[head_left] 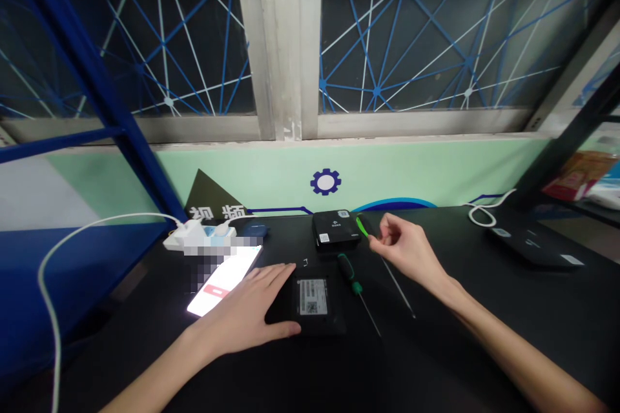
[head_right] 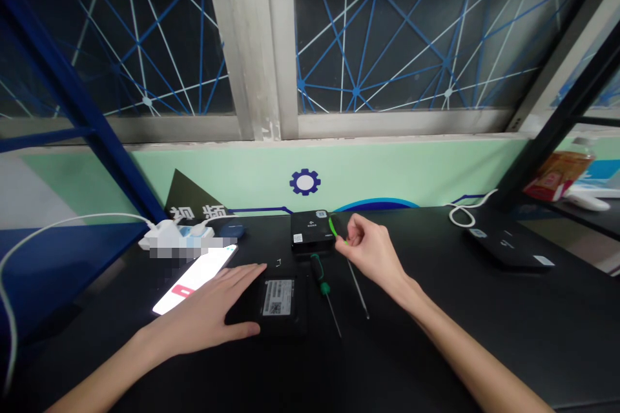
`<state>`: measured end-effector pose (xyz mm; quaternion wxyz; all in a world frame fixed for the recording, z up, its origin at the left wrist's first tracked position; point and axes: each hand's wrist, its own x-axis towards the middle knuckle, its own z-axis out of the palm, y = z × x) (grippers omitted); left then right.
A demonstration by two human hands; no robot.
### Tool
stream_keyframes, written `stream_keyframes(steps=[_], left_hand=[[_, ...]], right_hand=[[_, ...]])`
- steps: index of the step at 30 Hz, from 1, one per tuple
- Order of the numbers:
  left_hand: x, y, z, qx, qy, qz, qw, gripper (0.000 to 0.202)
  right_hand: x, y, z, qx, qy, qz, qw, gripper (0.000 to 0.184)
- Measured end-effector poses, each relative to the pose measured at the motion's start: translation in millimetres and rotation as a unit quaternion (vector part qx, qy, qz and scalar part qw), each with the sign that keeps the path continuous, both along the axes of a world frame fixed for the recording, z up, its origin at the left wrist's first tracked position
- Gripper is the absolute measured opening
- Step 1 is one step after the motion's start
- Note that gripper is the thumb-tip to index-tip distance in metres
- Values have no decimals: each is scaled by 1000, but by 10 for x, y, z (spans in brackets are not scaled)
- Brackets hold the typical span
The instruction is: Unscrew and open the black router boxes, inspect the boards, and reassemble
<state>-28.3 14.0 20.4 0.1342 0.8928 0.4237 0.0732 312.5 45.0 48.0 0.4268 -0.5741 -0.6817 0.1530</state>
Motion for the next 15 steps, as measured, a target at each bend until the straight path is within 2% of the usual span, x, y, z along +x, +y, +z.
stream_keyframes(steps=[3,6,8,12,15], left_hand=[[-4,1,-12,0,9,-2,1000,89],[-4,1,-9,3,7,0,1000,88],[-2,1,-3,4,2,1,1000,88],[0,-1,2,6,-1,-4,1000,88],[2,0,0,4,-2,-5,1000,87]], right_hand=[[-80,-49,-1,24,198,67,978,36],[-153,-92,-20,40,318,87,943,32],[-177,-113,-23,51,344,83,934,32],[-178,-128,-24,61,353,91,929,52],[-163,-112,-64,65,367,98,923,51]])
